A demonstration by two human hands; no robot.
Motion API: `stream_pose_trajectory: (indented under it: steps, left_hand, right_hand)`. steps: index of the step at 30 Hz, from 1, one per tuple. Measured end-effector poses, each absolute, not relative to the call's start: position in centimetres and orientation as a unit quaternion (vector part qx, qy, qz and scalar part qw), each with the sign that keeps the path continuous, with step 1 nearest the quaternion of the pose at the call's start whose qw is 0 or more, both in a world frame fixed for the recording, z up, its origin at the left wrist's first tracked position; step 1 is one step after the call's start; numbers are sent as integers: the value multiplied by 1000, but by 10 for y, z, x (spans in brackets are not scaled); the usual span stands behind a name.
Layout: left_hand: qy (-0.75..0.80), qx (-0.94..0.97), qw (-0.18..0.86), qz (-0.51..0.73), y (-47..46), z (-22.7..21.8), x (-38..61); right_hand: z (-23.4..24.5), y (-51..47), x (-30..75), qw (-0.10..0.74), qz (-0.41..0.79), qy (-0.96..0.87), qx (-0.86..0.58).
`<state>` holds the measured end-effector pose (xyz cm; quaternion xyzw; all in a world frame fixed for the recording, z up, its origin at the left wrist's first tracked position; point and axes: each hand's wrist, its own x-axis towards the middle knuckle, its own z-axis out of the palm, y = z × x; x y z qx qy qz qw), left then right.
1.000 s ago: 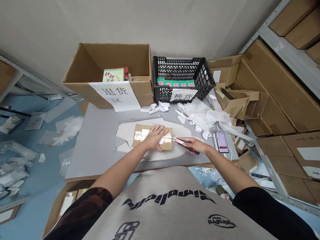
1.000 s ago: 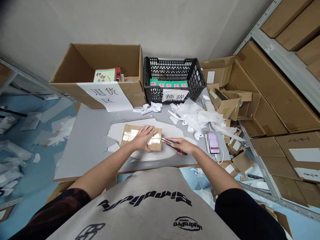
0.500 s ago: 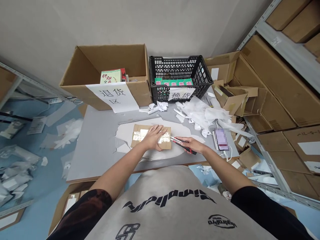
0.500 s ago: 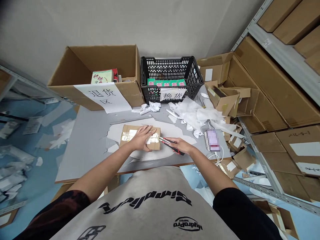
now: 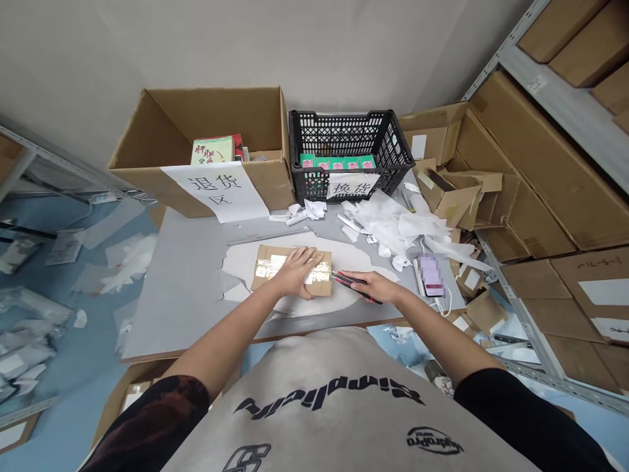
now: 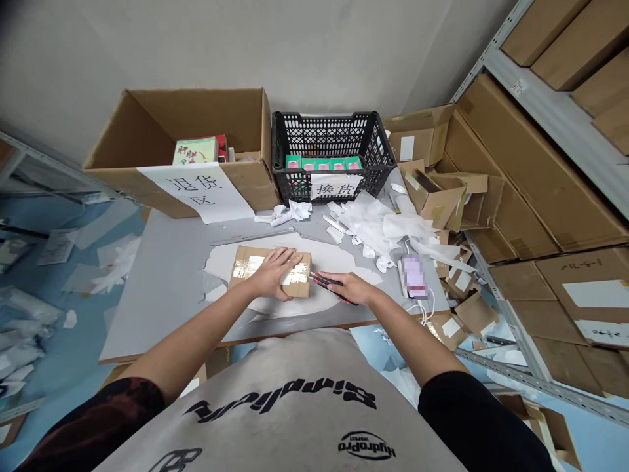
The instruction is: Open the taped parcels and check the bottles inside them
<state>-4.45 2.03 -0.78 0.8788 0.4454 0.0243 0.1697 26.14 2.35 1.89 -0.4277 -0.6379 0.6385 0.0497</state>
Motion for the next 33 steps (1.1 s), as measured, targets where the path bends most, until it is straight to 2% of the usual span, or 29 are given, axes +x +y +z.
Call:
stream_pose_trajectory:
  steps: [5,12,23,33]
  left_hand:
    - [443,882,160,35,19,-8,-44]
    - [435,883,169,48,18,-9,-46]
    - [432,886,165,38,17,-7,-45]
    - [437,887,147,32,16,-8,-44]
  right_hand:
    - [17,17,266,16,664,-605,-439]
    - [6,-4,267,66,807,-449,-378]
    - [2,0,272,111,766,-471,-424]
    - [4,2,263,100,731,-502,-450]
